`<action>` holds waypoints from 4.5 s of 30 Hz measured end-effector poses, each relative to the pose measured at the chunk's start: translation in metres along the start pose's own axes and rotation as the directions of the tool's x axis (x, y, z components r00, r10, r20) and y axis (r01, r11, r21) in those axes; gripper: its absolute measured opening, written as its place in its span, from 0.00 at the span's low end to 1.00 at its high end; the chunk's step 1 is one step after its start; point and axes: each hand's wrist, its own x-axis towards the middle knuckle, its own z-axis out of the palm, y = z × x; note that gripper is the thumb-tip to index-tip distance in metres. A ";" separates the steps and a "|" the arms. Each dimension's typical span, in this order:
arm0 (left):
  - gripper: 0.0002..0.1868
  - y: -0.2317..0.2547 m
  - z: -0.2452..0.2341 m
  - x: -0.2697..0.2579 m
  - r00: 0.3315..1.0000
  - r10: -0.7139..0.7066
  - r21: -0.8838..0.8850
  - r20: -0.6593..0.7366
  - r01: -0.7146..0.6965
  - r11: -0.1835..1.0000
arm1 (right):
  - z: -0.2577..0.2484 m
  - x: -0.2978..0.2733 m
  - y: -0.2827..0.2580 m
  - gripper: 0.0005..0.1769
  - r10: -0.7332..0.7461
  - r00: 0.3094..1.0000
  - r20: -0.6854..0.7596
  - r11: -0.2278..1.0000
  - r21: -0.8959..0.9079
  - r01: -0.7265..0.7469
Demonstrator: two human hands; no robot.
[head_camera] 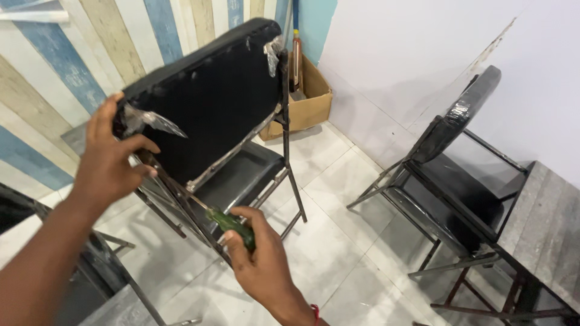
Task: The person uses a screwdriver to remove screws from the backrest of a black chair. They unscrew fasteners at multiple points, lift the backrest away from the seat frame, and place the removed screws on a nearby desk surface.
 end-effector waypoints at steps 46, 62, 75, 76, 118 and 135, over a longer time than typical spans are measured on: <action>0.19 -0.022 0.009 0.001 0.981 0.172 -0.071 0.089 -0.166 0.984 | 0.040 -0.007 -0.012 0.16 0.049 0.918 -0.394 0.999 0.006 -0.051; 0.12 -0.022 0.002 -0.001 0.974 0.201 -0.194 0.103 -0.179 0.965 | 0.056 -0.025 -0.014 0.17 0.003 0.912 -0.410 1.000 0.001 -0.002; 0.12 -0.025 -0.004 0.001 0.952 0.256 -0.114 0.166 -0.239 0.964 | 0.054 -0.028 -0.023 0.15 -0.010 0.917 -0.399 0.990 -0.130 -0.046; 0.12 -0.024 -0.005 0.002 0.954 0.249 -0.104 0.170 -0.233 0.967 | 0.054 -0.028 -0.023 0.15 0.003 0.917 -0.398 0.990 -0.129 -0.059; 0.11 -0.022 -0.001 0.000 0.968 0.202 -0.095 0.150 -0.189 0.977 | 0.049 -0.023 -0.020 0.12 0.146 0.906 -0.398 0.988 0.005 -0.157; 0.13 -0.017 0.000 -0.003 0.978 0.180 -0.174 0.103 -0.161 0.972 | 0.054 -0.028 -0.010 0.16 -0.054 0.907 -0.419 0.999 -0.023 0.049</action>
